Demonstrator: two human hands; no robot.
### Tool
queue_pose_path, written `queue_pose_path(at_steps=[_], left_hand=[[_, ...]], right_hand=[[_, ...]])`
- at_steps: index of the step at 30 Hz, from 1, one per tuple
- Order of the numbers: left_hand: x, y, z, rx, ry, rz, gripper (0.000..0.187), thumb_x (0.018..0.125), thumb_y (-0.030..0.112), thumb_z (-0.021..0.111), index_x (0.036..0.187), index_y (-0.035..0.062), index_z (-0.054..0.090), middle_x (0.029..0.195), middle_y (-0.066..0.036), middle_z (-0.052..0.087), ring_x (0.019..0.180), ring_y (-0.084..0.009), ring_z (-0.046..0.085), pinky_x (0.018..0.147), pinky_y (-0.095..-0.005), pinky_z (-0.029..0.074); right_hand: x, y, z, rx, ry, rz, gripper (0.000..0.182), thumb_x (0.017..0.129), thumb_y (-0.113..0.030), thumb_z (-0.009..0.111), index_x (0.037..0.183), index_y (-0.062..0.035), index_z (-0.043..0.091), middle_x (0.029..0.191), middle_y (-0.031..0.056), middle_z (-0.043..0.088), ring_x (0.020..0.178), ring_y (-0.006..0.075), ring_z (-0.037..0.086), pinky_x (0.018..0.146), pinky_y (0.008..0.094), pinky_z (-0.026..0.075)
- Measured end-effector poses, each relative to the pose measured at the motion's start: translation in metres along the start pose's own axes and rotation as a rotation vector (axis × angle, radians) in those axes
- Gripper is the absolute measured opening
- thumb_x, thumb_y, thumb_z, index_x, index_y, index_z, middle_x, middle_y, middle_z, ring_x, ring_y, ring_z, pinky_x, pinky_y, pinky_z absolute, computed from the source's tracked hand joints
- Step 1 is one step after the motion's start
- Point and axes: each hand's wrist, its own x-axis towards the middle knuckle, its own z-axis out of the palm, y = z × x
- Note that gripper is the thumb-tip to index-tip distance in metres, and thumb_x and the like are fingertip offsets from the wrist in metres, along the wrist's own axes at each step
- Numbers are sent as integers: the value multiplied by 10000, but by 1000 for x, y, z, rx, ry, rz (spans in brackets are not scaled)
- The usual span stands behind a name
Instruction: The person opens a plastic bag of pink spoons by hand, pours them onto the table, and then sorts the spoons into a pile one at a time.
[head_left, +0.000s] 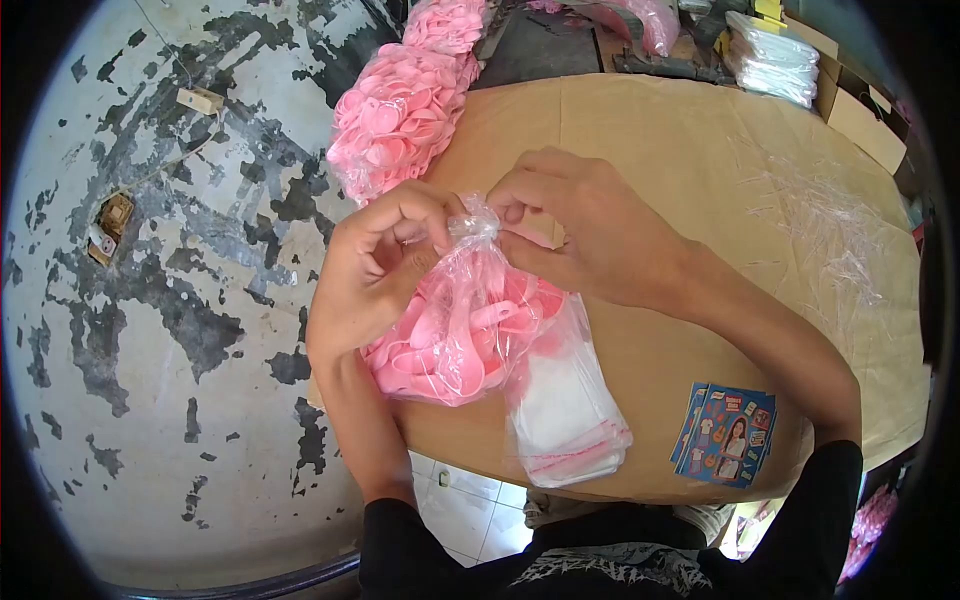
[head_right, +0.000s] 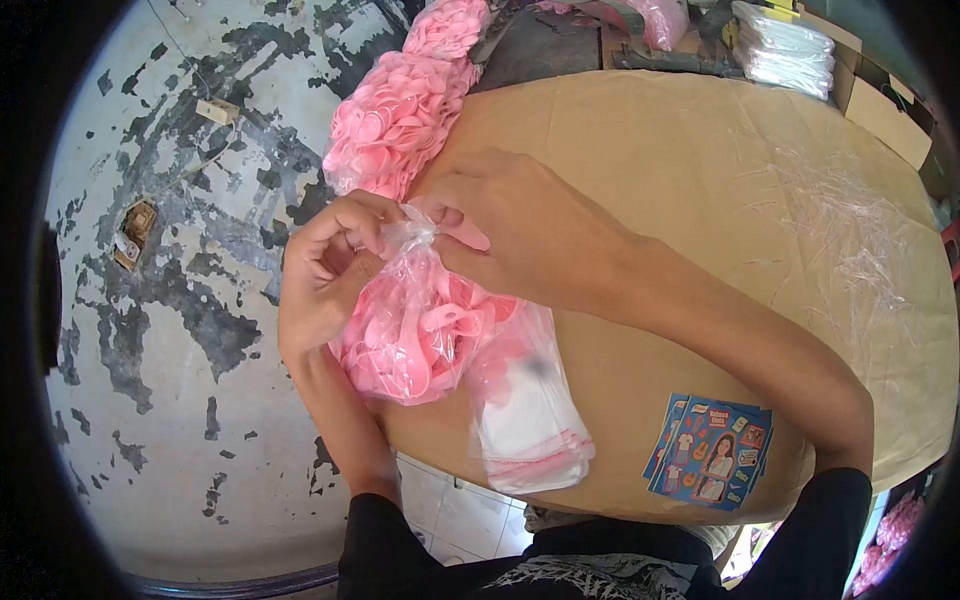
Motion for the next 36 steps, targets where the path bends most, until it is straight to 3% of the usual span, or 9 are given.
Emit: queue_pose_path(at_steps=[2,5,8,17,20,26,29,32,36], left_hand=[[0,9,0,165,-1,17,249,728,-141,584,920,11,631,1070,-125,647,918,-237,645,804,-253,475],[8,24,24,500,97,126,226,726,-137,594,905,-5,632,944,-129,666,837,-249,667,738,-283,495],[9,30,39,607,174,145,180,771,-83,632,930,0,649,886,-129,675,801,-273,671,706,-331,509],[6,31,41,862,135,175,178,828,-4,655,1007,-2,659,951,-145,680,855,-316,648,721,-357,499],[4,29,47,710,127,-48,206,879,-18,604,1082,-8,630,979,-175,659,861,-315,640,757,-335,495],[4,20,46,253,148,-231,185,965,-17,516,1136,-44,583,963,-126,648,866,-148,598,809,-271,469],[4,14,46,137,169,-226,183,969,-22,508,1134,-56,580,962,-90,643,872,-114,570,804,-265,466],[6,20,50,134,198,-181,172,979,0,509,1123,-59,583,931,-64,627,831,-98,545,760,-249,455],[4,15,45,125,182,-267,163,986,34,518,1102,-61,584,873,-32,597,777,-75,510,695,-233,433]], right_hand=[[1,5,6,-86,126,-154,175,828,-75,684,979,-1,636,934,162,672,835,300,675,740,405,533],[1,-3,-3,6,-24,34,187,823,-64,692,981,9,626,878,163,675,790,291,676,714,389,537],[0,0,-5,139,22,24,174,832,-84,647,979,1,607,748,171,648,691,341,643,649,396,511],[4,1,-24,341,-57,145,250,804,-53,704,991,2,547,818,153,681,728,254,660,652,347,517],[4,1,-27,325,-112,202,312,823,-80,705,1030,-27,478,844,97,684,788,179,664,661,304,515],[5,-5,-26,43,-144,58,151,841,-96,669,961,-23,613,857,128,682,790,253,670,668,356,543],[3,-3,-18,28,-14,-55,137,843,-125,627,880,6,642,749,183,647,707,340,650,655,394,500],[2,-4,-17,-47,2,-64,142,844,-134,635,890,1,644,758,188,652,714,363,641,665,413,501],[2,-7,-22,-99,-108,14,162,840,-139,693,945,-21,658,875,159,669,822,323,655,733,394,523]])
